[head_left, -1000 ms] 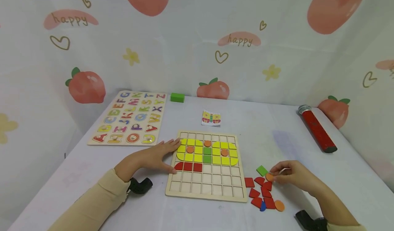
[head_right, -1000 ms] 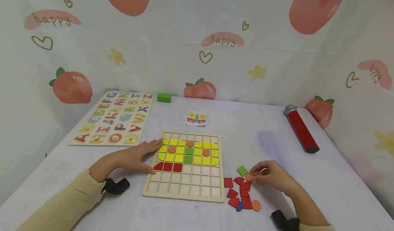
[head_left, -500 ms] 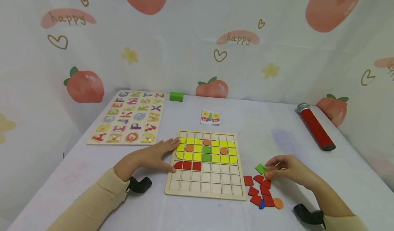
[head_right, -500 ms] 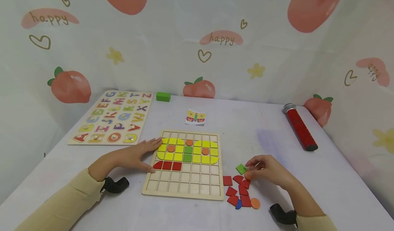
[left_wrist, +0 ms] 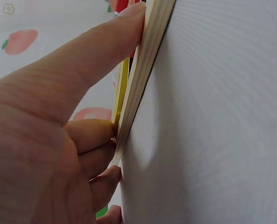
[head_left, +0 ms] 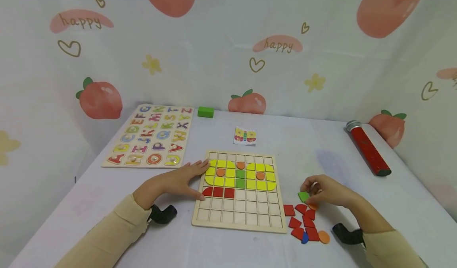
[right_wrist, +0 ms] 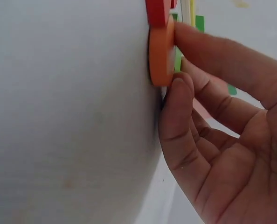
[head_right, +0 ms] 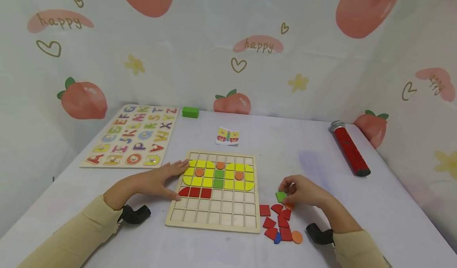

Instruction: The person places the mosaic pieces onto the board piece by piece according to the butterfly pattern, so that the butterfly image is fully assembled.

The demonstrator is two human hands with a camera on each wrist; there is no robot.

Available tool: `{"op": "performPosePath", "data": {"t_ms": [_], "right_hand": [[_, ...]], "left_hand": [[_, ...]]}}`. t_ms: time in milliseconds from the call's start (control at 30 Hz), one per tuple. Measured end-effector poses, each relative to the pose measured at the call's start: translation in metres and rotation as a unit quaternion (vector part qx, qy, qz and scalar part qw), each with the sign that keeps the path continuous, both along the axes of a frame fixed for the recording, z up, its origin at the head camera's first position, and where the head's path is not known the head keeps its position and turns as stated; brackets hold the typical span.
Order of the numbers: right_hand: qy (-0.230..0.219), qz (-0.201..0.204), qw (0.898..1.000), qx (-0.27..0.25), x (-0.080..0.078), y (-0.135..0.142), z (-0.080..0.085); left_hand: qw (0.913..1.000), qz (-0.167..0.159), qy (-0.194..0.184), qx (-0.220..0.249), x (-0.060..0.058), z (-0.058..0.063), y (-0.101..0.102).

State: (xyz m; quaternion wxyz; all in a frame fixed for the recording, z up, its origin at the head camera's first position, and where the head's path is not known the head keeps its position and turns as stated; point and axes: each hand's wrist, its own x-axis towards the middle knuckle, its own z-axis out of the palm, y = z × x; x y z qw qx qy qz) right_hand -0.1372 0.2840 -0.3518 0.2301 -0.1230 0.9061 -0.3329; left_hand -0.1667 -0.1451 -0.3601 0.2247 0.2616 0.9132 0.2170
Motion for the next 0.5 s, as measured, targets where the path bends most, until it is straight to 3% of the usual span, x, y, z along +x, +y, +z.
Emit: {"op": "performPosePath", "data": {"t_ms": [167, 333, 500], "right_hand": [[-0.015, -0.009, 1.0, 0.009, -0.005, -0.003, 0.003], [-0.025, -0.019, 0.999, -0.041, -0.013, -0.014, 0.008], [-0.053, -0.003, 0.994, -0.091, -0.019, -0.041, 0.006]], "left_hand": [[1.0, -0.009, 0.003, -0.001, -0.002, 0.0, 0.001], [0.9999, -0.009, 0.004, 0.0, -0.002, -0.001, 0.0], [1.0, 0.0, 0.0, 0.001, 0.0, -0.001, 0.0]]}}
